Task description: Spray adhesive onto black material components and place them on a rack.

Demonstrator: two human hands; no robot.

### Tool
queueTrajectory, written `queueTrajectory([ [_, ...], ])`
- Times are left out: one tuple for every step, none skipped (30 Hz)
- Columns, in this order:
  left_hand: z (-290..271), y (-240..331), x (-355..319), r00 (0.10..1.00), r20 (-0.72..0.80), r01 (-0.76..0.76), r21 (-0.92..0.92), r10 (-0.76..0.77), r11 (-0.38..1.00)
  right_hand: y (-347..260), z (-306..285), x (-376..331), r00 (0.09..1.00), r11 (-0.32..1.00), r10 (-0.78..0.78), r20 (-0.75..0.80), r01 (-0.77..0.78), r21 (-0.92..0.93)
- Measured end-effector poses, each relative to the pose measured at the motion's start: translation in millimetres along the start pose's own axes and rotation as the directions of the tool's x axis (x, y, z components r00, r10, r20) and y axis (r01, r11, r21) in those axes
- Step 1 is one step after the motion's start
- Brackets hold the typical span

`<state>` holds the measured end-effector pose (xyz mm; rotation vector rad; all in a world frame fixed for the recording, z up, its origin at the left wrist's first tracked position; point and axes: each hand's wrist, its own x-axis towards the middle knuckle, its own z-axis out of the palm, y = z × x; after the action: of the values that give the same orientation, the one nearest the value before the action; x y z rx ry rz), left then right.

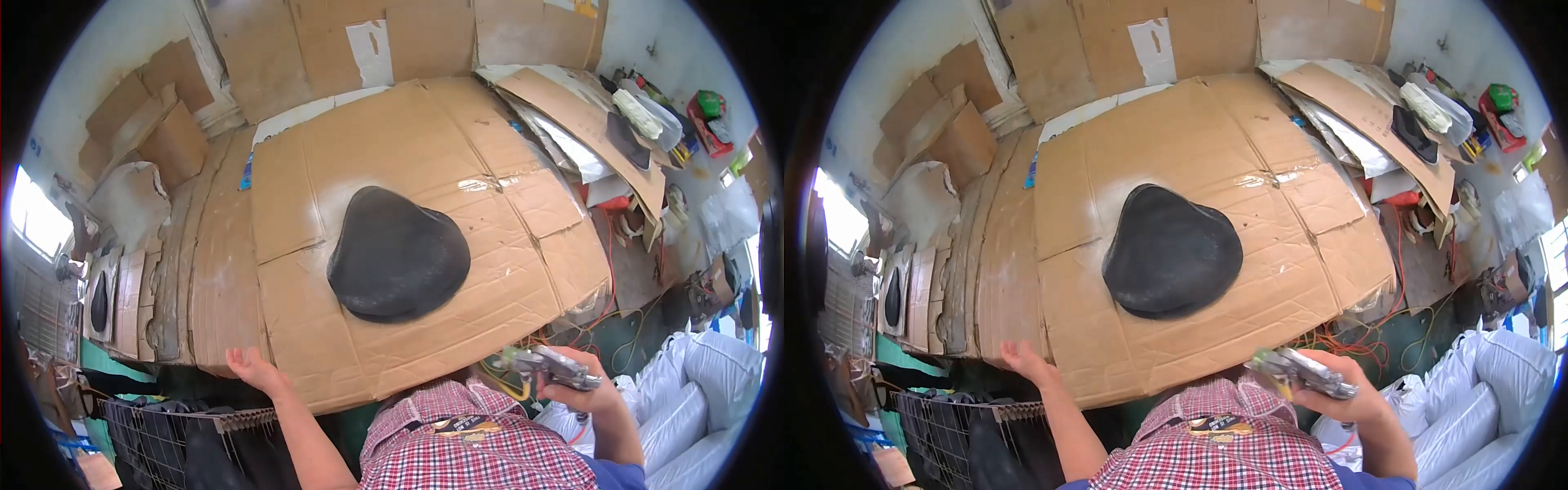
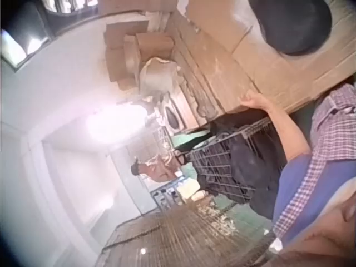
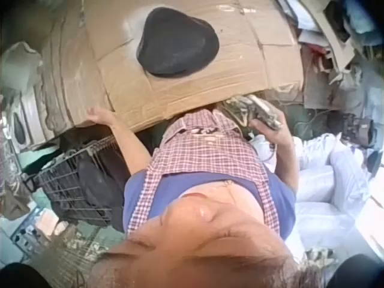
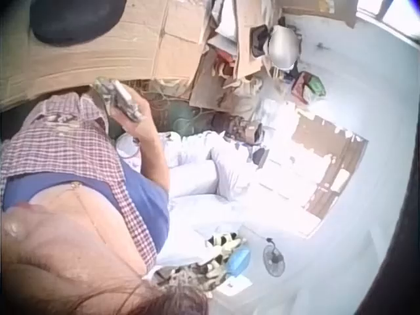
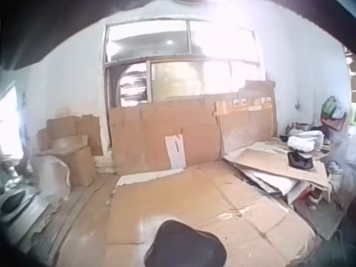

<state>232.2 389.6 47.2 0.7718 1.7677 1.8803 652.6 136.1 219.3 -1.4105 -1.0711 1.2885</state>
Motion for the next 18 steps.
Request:
queueTrajectory([
  [0,-3,0,1.000,0.002,0.000,-0.005,0.000,1.000,1,5,2,1.000,1.000,-0.004,-0.003,0.004,-0.002],
  [1,-7,1,1.000,0.024,0.004,-0.005,-0.004,1.000,3,9,4,0.995,0.997,-0.065,-0.076,0.062,-0.043],
  [-1,-10,1,0.999,0.044,0.009,-0.001,-0.009,1.000,4,13,6,0.982,0.990,-0.124,-0.142,0.112,-0.088],
  [-1,-8,-2,0.999,0.048,0.012,-0.003,-0.012,1.000,-3,16,6,0.970,0.992,-0.122,-0.210,0.121,-0.020],
  [-2,-4,-6,0.998,0.050,0.026,-0.008,-0.025,1.000,-6,15,6,0.958,0.986,-0.165,-0.235,0.169,-0.006],
  [-3,-1,-8,0.998,0.054,0.040,-0.013,-0.039,0.999,-9,13,1,0.941,0.988,-0.151,-0.304,0.146,-0.040],
  [-6,2,-6,0.998,0.055,0.042,-0.016,-0.041,0.999,-13,11,-3,0.919,0.990,-0.141,-0.368,0.123,-0.072],
  [-9,5,-4,0.997,0.026,0.072,-0.016,-0.071,0.997,-13,6,-8,0.912,0.988,-0.147,-0.384,0.114,-0.108],
  [-11,5,-1,0.995,-0.003,0.102,-0.016,-0.102,0.995,-11,1,-15,0.906,0.985,-0.137,-0.401,0.082,-0.153],
  [-15,1,3,0.995,-0.006,0.101,-0.020,-0.101,0.995,-12,-1,-23,0.914,0.986,-0.120,-0.388,0.063,-0.156],
  [-19,-6,8,0.997,-0.015,0.077,0.013,-0.077,0.997,-13,-1,-28,0.921,0.986,-0.102,-0.375,0.045,-0.158],
  [-23,-13,11,0.998,-0.024,0.054,0.047,-0.053,0.997,-10,1,-30,0.923,0.986,-0.106,-0.371,0.049,-0.160],
  [-23,-21,14,0.998,-0.023,0.055,0.044,-0.054,0.997,-8,4,-33,0.947,0.988,-0.108,-0.302,0.069,-0.135],
  [-23,-29,15,0.998,-0.011,0.056,0.063,-0.055,0.996,-7,5,-34,0.967,0.990,-0.111,-0.229,0.088,-0.109],
  [-22,-36,17,0.998,0.000,0.055,0.082,-0.055,0.995,-6,7,-33,0.982,0.991,-0.084,-0.170,0.065,-0.113],
  [-18,-41,15,0.998,0.003,0.056,0.079,-0.056,0.995,-4,10,-30,0.992,0.997,-0.050,-0.114,0.043,-0.062],
  [-15,-46,12,0.997,0.027,0.072,0.074,-0.075,0.995,-2,15,-25,0.998,1.000,-0.019,-0.055,0.018,-0.012],
  [-10,-50,9,0.994,0.051,0.089,0.070,-0.092,0.994,-5,21,-18,0.999,0.999,-0.014,-0.038,0.013,-0.045],
])
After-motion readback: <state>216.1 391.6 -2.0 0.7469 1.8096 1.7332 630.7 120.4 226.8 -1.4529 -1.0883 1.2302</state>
